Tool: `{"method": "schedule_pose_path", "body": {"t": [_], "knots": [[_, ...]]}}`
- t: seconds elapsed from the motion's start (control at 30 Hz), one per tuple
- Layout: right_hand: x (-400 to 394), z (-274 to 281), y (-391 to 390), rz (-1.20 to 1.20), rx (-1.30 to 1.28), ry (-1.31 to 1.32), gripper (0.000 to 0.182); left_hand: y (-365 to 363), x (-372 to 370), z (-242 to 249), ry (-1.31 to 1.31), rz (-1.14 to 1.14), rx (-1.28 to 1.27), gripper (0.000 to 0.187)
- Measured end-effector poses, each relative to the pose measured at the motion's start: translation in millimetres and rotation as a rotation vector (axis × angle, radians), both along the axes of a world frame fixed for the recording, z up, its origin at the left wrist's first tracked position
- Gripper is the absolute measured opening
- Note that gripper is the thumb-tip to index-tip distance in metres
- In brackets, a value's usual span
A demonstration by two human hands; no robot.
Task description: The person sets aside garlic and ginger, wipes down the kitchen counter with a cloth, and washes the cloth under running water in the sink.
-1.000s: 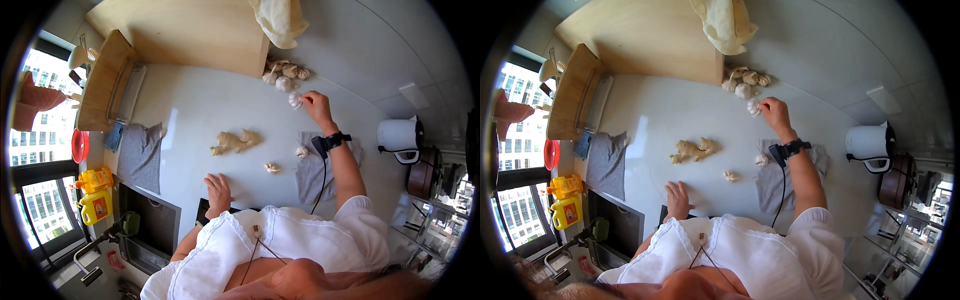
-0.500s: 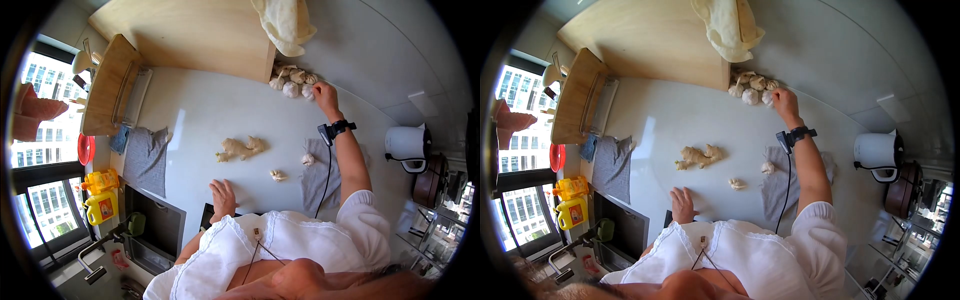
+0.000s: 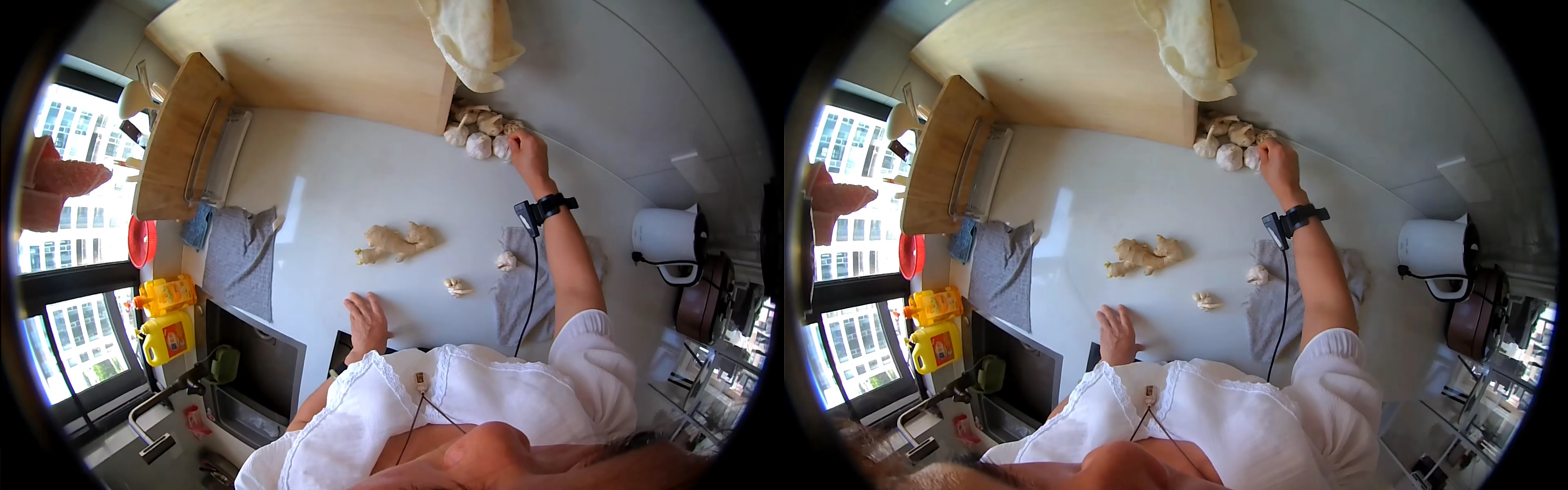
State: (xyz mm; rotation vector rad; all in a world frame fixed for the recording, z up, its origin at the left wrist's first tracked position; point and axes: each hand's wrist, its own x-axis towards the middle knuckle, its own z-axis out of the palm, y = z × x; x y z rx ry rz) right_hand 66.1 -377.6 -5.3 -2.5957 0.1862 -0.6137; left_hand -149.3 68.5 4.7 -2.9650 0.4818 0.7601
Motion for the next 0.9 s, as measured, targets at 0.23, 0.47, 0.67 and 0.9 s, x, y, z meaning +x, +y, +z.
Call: {"method": "schedule_pose_path", "body": {"t": [0.23, 0.47, 0.67, 0.9], "knots": [[-9.3, -1.7, -1.0, -0.045, 0.183, 0.040, 0.010, 0.5, -3.3, -5.3, -0.069, -0.006, 0.036, 0.120], [-1.2, -63.5, -49.9, -0.182, 0.514, 0.146, 0.031, 0.6, -0.9, -1.8, -0.029, -0.010, -0.014, 0.113], [8.9, -70.9, -49.1, -0.157, 0.573, 0.232, 0.037, 0.6, -1.1, 0.2, -0.038, -0.006, -0.019, 0.113], [11.6, -70.2, -50.7, -0.106, 0.559, 0.218, 0.041, 0.7, -4.4, -9.2, -0.085, -0.012, 0.021, 0.118]]}}
